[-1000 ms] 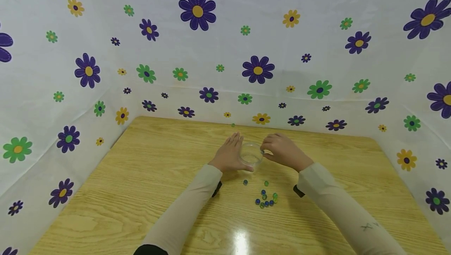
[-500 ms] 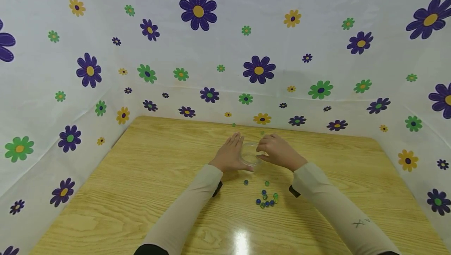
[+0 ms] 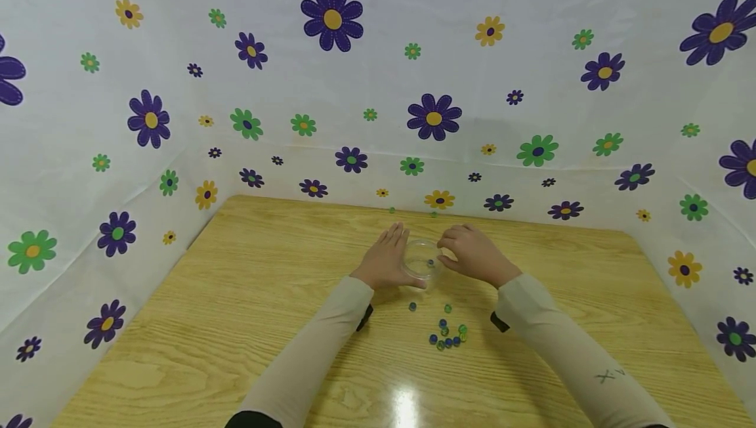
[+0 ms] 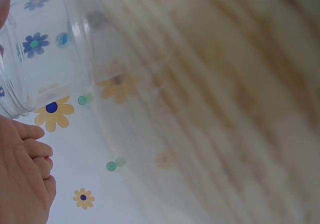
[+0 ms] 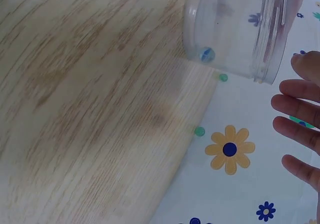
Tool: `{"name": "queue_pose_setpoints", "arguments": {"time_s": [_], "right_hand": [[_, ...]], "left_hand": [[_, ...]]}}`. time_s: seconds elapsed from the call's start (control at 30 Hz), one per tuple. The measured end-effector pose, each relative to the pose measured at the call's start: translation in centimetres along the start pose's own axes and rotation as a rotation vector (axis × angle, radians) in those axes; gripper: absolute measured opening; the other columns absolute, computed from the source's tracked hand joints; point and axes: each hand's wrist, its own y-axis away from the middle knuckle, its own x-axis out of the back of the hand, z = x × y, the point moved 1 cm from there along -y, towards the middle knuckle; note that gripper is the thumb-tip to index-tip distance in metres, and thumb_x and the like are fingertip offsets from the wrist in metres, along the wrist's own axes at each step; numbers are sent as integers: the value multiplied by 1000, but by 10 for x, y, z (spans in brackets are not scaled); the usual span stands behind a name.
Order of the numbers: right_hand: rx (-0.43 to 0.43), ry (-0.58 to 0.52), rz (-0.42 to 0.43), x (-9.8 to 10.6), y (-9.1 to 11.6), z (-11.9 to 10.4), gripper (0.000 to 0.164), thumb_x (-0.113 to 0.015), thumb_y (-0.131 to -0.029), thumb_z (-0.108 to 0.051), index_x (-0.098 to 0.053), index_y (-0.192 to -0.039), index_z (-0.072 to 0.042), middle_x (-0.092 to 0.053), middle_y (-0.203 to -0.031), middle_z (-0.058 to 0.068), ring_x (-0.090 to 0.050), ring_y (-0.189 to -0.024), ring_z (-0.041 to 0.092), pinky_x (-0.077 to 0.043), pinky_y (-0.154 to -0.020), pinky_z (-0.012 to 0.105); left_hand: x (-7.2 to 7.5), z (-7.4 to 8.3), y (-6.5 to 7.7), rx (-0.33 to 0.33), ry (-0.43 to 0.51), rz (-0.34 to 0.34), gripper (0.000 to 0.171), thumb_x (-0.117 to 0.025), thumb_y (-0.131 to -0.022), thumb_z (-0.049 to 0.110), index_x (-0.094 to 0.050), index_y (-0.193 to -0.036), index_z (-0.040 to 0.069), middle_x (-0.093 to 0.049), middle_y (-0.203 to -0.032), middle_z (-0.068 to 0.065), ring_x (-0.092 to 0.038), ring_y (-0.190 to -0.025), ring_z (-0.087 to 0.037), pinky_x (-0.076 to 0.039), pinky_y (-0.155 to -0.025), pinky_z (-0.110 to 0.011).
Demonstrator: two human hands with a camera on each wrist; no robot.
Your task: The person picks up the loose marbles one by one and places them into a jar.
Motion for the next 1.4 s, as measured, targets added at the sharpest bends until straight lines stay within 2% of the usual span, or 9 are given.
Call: {"name": "queue_pose_setpoints", "arguments": {"time_s": [0.17, 0.27, 0.47, 0.67, 0.87, 1.07, 1.4], "right_hand": [[-58, 18, -61, -1, 4, 3, 25, -68, -85, -25, -70, -99, -5, -69, -98, 9, -64, -94, 25, -51, -90, 46], [-98, 1, -137, -1, 7, 5, 29, -66, -85, -26, -68, -105, -5, -68, -103, 10, -62, -100, 27, -49, -92, 49], [-161, -14, -298, -7, 11, 7, 54, -67, -81, -39, -60, -121, -4, -62, -118, 14, -55, -114, 32, -42, -99, 56], [-171, -2, -354, -16, 10, 5, 78, -62, -79, -61, -53, -130, -3, -58, -128, 15, -52, -121, 34, -39, -101, 59], [-228, -41, -442, -24, 8, 6, 89, -57, -79, -67, -44, -139, -3, -48, -141, 16, -41, -132, 37, -29, -108, 62], [-244, -95, -470, -33, 10, 6, 91, -54, -81, -67, -40, -142, -2, -40, -147, 15, -34, -138, 38, -23, -111, 62], [-212, -81, -447, -37, 2, -1, 89, -52, -83, -66, -39, -142, -1, -42, -146, 15, -39, -135, 36, -24, -111, 61]], "left_hand": [[0, 0, 0, 0, -17, 6, 123, -61, -67, 76, -12, -150, 1, -8, -158, -16, -4, -148, -26, -11, -121, -38], [0, 0, 0, 1, -19, 4, 123, -62, -67, 76, -12, -150, 0, -8, -158, -16, -4, -148, -26, -11, -121, -38], [3, 1, 2, -13, -7, 7, 122, -63, -68, 75, -13, -150, -1, -10, -158, -17, -5, -148, -27, -11, -121, -38], [4, 1, 2, -15, -27, -9, 123, -61, -68, 76, -11, -150, 0, -9, -158, -17, -4, -148, -27, -9, -121, -37], [5, -1, 4, -11, -11, -18, 122, -62, -67, 75, -12, -150, 1, -10, -158, -17, -5, -148, -26, -11, -121, -38], [2, -4, 4, -32, -13, -17, 118, -62, -69, 74, -18, -149, 0, -13, -157, -19, -9, -147, -29, -14, -121, -41], [2, -13, 7, -18, -5, -23, 113, -63, -69, 72, -24, -149, 2, -14, -157, -17, -10, -147, -28, -12, -121, -40]]}}
